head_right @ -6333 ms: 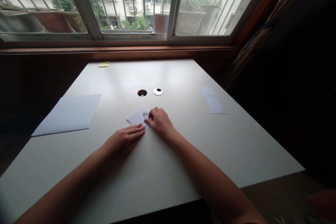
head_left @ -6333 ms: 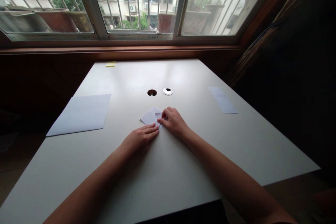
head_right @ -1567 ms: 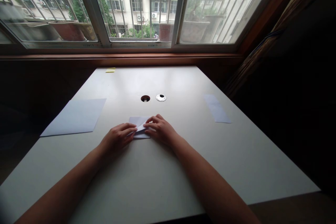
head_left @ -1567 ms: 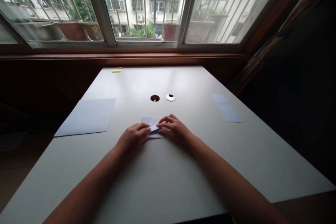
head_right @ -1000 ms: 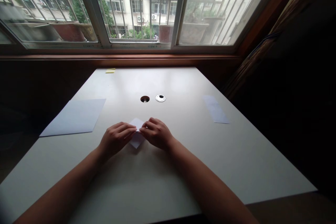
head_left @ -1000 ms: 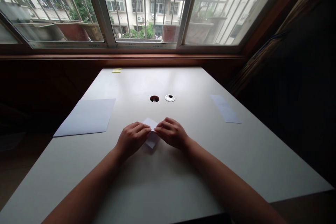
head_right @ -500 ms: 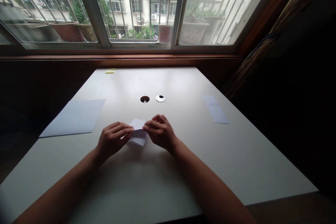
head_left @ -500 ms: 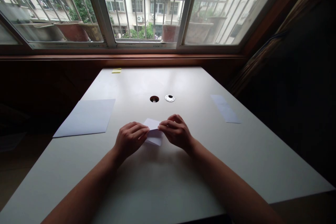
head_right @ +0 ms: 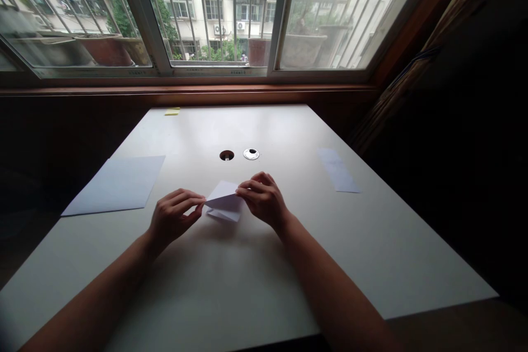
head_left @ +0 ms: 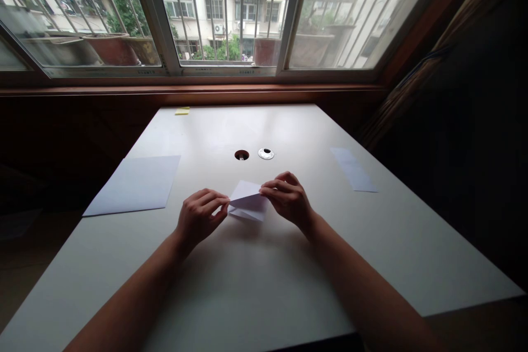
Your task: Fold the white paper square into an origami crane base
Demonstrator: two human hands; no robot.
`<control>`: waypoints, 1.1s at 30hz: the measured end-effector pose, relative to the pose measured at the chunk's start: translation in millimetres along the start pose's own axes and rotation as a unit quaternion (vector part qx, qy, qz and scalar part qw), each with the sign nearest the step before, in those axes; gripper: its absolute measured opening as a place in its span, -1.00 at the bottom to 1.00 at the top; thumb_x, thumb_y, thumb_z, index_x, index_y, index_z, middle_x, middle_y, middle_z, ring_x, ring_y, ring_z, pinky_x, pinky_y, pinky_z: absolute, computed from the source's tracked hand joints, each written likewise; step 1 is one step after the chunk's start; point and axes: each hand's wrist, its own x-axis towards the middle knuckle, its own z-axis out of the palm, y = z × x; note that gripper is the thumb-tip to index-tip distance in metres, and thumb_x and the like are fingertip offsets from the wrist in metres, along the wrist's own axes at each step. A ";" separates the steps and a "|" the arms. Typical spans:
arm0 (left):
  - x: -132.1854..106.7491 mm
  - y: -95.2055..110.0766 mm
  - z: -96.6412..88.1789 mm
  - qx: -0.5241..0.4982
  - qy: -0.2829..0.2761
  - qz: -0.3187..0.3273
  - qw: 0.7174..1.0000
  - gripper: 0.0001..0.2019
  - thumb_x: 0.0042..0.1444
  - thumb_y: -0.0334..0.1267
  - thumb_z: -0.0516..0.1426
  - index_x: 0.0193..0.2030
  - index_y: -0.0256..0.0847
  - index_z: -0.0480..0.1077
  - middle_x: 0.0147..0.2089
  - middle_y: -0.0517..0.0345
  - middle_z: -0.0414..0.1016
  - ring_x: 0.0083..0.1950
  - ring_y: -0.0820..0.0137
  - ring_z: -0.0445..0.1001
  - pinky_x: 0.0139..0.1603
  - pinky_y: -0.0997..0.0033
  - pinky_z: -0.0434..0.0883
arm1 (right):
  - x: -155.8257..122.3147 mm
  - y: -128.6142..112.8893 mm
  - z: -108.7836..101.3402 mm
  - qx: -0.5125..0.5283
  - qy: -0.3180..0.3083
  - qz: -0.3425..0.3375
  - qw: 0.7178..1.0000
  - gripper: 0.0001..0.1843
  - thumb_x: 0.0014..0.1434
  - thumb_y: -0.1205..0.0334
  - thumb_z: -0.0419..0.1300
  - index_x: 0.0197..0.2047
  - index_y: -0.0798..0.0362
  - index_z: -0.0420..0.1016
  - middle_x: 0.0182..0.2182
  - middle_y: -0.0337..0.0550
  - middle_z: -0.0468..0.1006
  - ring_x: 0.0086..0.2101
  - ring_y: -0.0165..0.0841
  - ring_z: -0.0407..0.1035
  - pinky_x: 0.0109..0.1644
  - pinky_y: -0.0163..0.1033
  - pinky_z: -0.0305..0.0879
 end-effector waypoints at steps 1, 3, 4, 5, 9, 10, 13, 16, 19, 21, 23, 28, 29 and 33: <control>0.1 -0.1 0.0 0.000 0.001 0.000 1.000 -0.86 0.14 -0.41 0.20 -0.19 -0.12 0.53 -0.21 0.16 0.64 -0.20 0.36 0.56 -0.18 0.32 0.52 | -0.2 0.6 0.1 0.002 0.001 0.000 1.000 -0.83 0.24 0.31 0.27 -0.13 -0.14 0.62 -0.20 -0.24 0.66 -0.22 -0.24 0.30 -0.10 -0.07 0.32; 0.1 -0.3 0.1 0.000 0.002 0.001 1.000 -0.85 0.14 -0.42 0.20 -0.19 -0.12 0.53 -0.21 0.16 0.63 -0.20 0.36 0.56 -0.18 0.33 0.52 | -0.8 1.7 0.5 0.007 0.001 -0.001 1.000 -0.82 0.24 0.31 0.27 -0.12 -0.14 0.62 -0.20 -0.23 0.66 -0.22 -0.24 0.31 -0.10 -0.07 0.33; 0.0 -0.4 0.2 -0.001 0.001 0.001 1.000 -0.85 0.14 -0.42 0.20 -0.19 -0.12 0.52 -0.21 0.16 0.63 -0.20 0.36 0.56 -0.18 0.33 0.53 | -1.0 2.4 0.6 0.010 0.000 0.000 1.000 -0.81 0.24 0.31 0.27 -0.12 -0.15 0.62 -0.20 -0.23 0.66 -0.23 -0.24 0.31 -0.10 -0.06 0.34; -0.3 -0.6 0.2 -0.001 0.003 -0.001 1.000 -0.85 0.14 -0.42 0.20 -0.20 -0.12 0.52 -0.21 0.17 0.63 -0.20 0.36 0.56 -0.17 0.33 0.53 | -1.2 3.1 0.5 0.013 0.000 0.003 1.000 -0.81 0.25 0.31 0.26 -0.11 -0.15 0.62 -0.20 -0.22 0.66 -0.23 -0.24 0.31 -0.09 -0.06 0.34; -1.6 -2.1 0.0 0.000 0.032 -0.033 0.999 -0.88 0.14 -0.43 0.19 -0.23 -0.13 0.50 -0.21 0.17 0.61 -0.20 0.38 0.56 -0.15 0.34 0.53 | -2.0 8.1 -1.6 0.023 0.020 0.019 0.999 -0.81 0.24 0.30 0.27 -0.11 -0.15 0.63 -0.21 -0.20 0.66 -0.23 -0.23 0.33 -0.11 -0.05 0.37; -1.8 -2.5 -0.1 -0.003 0.042 -0.043 0.998 -0.89 0.15 -0.42 0.19 -0.23 -0.13 0.50 -0.21 0.16 0.61 -0.19 0.38 0.56 -0.14 0.33 0.53 | -2.2 9.6 -2.1 0.024 0.027 0.023 0.999 -0.81 0.24 0.30 0.28 -0.11 -0.15 0.63 -0.21 -0.20 0.66 -0.23 -0.23 0.33 -0.12 -0.05 0.38; -2.3 -3.3 -0.5 -0.011 0.057 -0.057 0.997 -0.88 0.19 -0.41 0.17 -0.18 -0.13 0.48 -0.16 0.13 0.60 -0.15 0.36 0.57 -0.09 0.31 0.54 | -3.2 12.9 -2.0 0.027 0.032 0.029 0.999 -0.80 0.23 0.28 0.29 -0.10 -0.17 0.64 -0.22 -0.20 0.66 -0.23 -0.23 0.33 -0.12 -0.05 0.39; -3.0 -4.2 0.2 -0.007 0.045 -0.043 0.998 -0.81 0.20 -0.40 0.16 -0.07 -0.11 0.47 -0.09 0.10 0.60 -0.09 0.32 0.55 -0.04 0.25 0.53 | -3.6 12.7 0.0 0.029 0.025 0.033 0.999 -0.81 0.24 0.24 0.28 -0.09 -0.17 0.64 -0.22 -0.18 0.66 -0.22 -0.23 0.34 -0.12 -0.05 0.40; -4.0 -5.4 1.8 0.005 0.015 -0.028 0.999 -0.71 0.20 -0.39 0.18 0.05 -0.09 0.44 -0.01 0.07 0.58 -0.03 0.28 0.53 -0.01 0.20 0.53 | -2.8 9.2 1.5 0.032 0.019 0.031 0.999 -0.83 0.24 0.24 0.28 -0.11 -0.16 0.64 -0.21 -0.17 0.66 -0.22 -0.23 0.35 -0.11 -0.05 0.41; -4.4 -5.9 2.7 0.007 -0.004 -0.024 1.000 -0.67 0.21 -0.39 0.18 0.10 -0.08 0.42 0.03 0.07 0.57 0.00 0.27 0.51 0.01 0.18 0.53 | -1.8 6.2 1.9 0.036 0.017 0.025 0.999 -0.83 0.24 0.26 0.28 -0.12 -0.15 0.64 -0.21 -0.18 0.66 -0.22 -0.24 0.35 -0.11 -0.07 0.41; -4.7 -6.0 3.4 0.003 -0.013 -0.022 1.000 -0.67 0.21 -0.38 0.19 0.12 -0.07 0.42 0.04 0.07 0.57 0.00 0.27 0.51 0.01 0.19 0.53 | -1.2 3.9 2.2 0.039 0.015 0.021 0.999 -0.82 0.24 0.28 0.28 -0.11 -0.15 0.64 -0.21 -0.19 0.67 -0.22 -0.25 0.35 -0.11 -0.07 0.41; -6.1 -6.4 4.9 -0.008 -0.010 -0.020 1.000 -0.76 0.24 -0.34 0.18 0.04 -0.08 0.46 -0.02 0.05 0.59 -0.04 0.28 0.53 -0.03 0.21 0.54 | -2.7 3.1 5.0 0.046 0.006 0.019 0.999 -0.81 0.24 0.25 0.28 -0.09 -0.17 0.63 -0.20 -0.18 0.66 -0.22 -0.26 0.37 -0.10 -0.08 0.42; -6.4 -6.6 5.1 -0.009 -0.008 -0.021 1.000 -0.77 0.24 -0.34 0.18 0.03 -0.09 0.47 -0.03 0.06 0.59 -0.05 0.29 0.54 -0.04 0.22 0.54 | -3.1 3.4 5.5 0.048 0.006 0.018 0.999 -0.81 0.24 0.25 0.29 -0.09 -0.17 0.63 -0.20 -0.18 0.66 -0.22 -0.26 0.37 -0.11 -0.09 0.42; -6.2 -5.9 4.5 -0.021 0.003 -0.027 0.999 -0.79 0.23 -0.35 0.21 -0.01 -0.09 0.48 -0.07 0.08 0.60 -0.09 0.32 0.55 -0.06 0.25 0.53 | -3.5 3.9 6.2 0.058 0.002 0.016 0.998 -0.81 0.25 0.26 0.27 -0.09 -0.17 0.62 -0.19 -0.18 0.66 -0.23 -0.26 0.37 -0.12 -0.09 0.42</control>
